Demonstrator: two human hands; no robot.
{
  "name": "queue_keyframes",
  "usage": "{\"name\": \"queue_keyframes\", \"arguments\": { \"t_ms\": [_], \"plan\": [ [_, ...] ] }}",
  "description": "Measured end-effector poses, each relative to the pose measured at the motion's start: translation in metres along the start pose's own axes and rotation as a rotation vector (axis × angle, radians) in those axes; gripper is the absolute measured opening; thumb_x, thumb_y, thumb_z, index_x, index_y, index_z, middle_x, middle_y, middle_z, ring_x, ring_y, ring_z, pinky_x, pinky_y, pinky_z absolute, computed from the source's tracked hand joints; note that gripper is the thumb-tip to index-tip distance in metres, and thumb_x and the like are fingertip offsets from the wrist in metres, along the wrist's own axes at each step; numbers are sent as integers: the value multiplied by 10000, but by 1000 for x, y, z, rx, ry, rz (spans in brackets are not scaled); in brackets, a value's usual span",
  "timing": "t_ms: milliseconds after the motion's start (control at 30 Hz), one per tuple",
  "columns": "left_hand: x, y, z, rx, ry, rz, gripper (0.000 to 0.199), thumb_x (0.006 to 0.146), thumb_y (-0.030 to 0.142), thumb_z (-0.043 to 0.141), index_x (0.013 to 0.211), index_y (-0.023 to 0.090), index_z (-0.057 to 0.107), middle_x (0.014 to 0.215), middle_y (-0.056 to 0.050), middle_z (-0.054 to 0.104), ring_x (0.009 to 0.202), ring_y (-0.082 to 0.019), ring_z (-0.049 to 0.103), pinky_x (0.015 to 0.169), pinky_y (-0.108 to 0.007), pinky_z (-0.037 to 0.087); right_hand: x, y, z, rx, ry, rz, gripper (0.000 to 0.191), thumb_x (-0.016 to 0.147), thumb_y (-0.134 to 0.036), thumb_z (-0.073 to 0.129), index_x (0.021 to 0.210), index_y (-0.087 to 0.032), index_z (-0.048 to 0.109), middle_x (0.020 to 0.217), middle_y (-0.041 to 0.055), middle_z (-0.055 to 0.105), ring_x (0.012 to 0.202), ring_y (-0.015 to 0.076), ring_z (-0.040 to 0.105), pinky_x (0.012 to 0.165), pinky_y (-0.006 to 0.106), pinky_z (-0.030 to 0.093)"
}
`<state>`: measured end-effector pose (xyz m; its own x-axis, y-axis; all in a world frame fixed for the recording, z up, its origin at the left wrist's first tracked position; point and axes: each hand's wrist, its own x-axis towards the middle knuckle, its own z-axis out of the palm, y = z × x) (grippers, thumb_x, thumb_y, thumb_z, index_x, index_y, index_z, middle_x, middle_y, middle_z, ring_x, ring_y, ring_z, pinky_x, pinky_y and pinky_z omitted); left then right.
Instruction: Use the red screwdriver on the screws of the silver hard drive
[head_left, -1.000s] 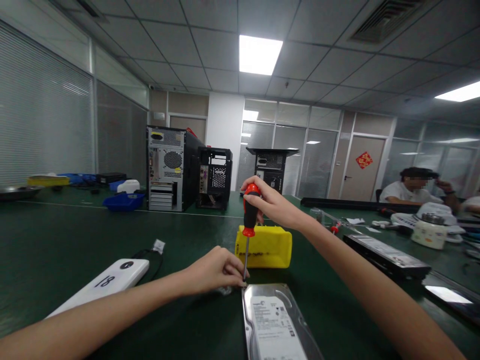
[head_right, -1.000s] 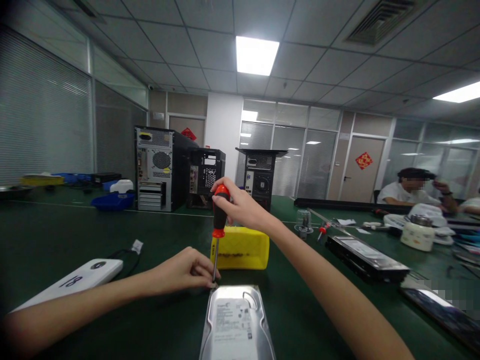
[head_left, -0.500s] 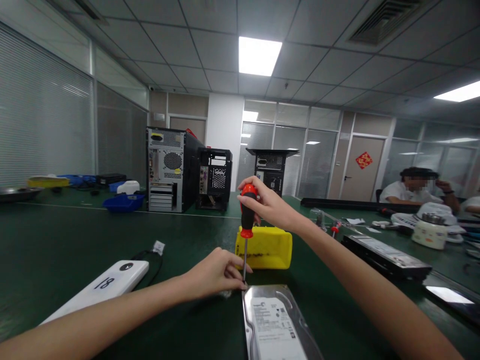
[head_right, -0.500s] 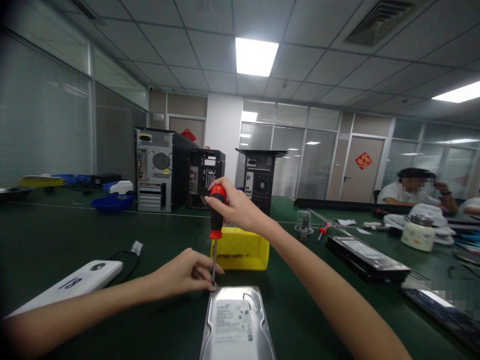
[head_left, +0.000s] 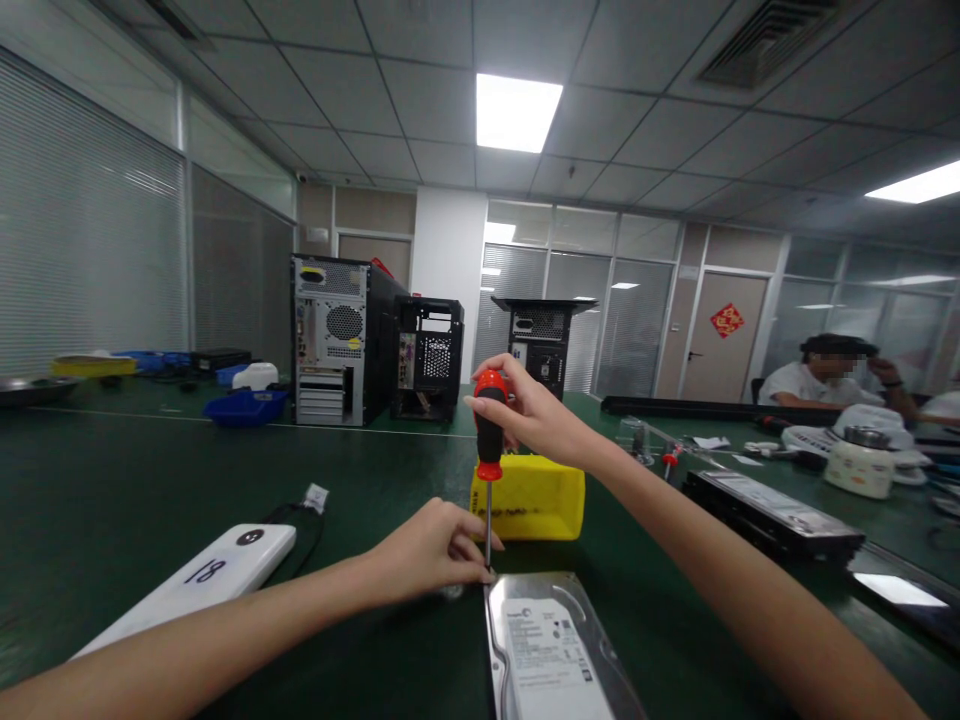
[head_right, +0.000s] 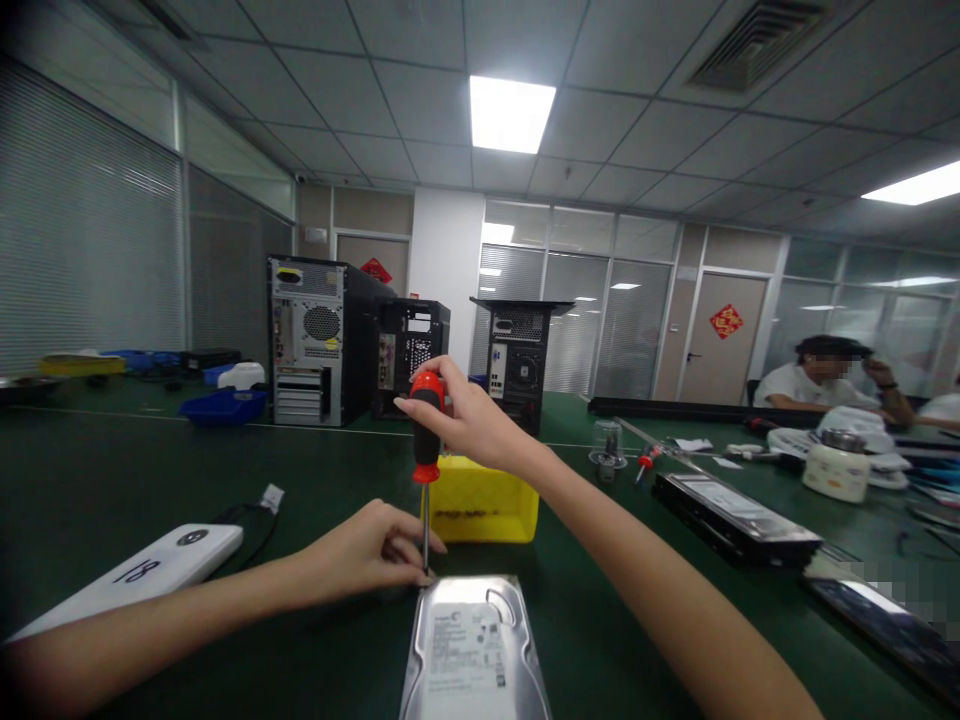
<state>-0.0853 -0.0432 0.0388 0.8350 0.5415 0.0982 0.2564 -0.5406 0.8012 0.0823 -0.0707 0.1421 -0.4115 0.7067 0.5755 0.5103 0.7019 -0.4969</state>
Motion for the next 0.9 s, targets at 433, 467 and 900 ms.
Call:
{"name": "queue_keyframes", "arguments": {
  "t_ms": [433,467,900],
  "plan": [
    [-2,0,0,37,-1,7,301,732,269,670,981,99,669,804,-85,724,744,-203,683,671,-262,525,-2,-7,1,15,-14,12,360,848,-467,497,1079,-219,376,770,-23,454,496,67,520,422,192,441],
    [-2,0,0,36,1,13,305,730,268,673,983,98,669,804,-87,725,753,-207,683,675,-265,524,-2,-6,0,10,-9,9,364,845,-469,500,1077,-220,374,768,-24,453,489,65,515,419,193,439],
    [0,-3,2,16,3,-14,307,727,279,682,974,97,670,792,-89,724,698,-201,680,629,-262,524,-2,0,-2,-19,-14,-12,380,837,-485,502,1072,-215,375,749,-22,467,505,78,516,431,208,453]
  ]
}}
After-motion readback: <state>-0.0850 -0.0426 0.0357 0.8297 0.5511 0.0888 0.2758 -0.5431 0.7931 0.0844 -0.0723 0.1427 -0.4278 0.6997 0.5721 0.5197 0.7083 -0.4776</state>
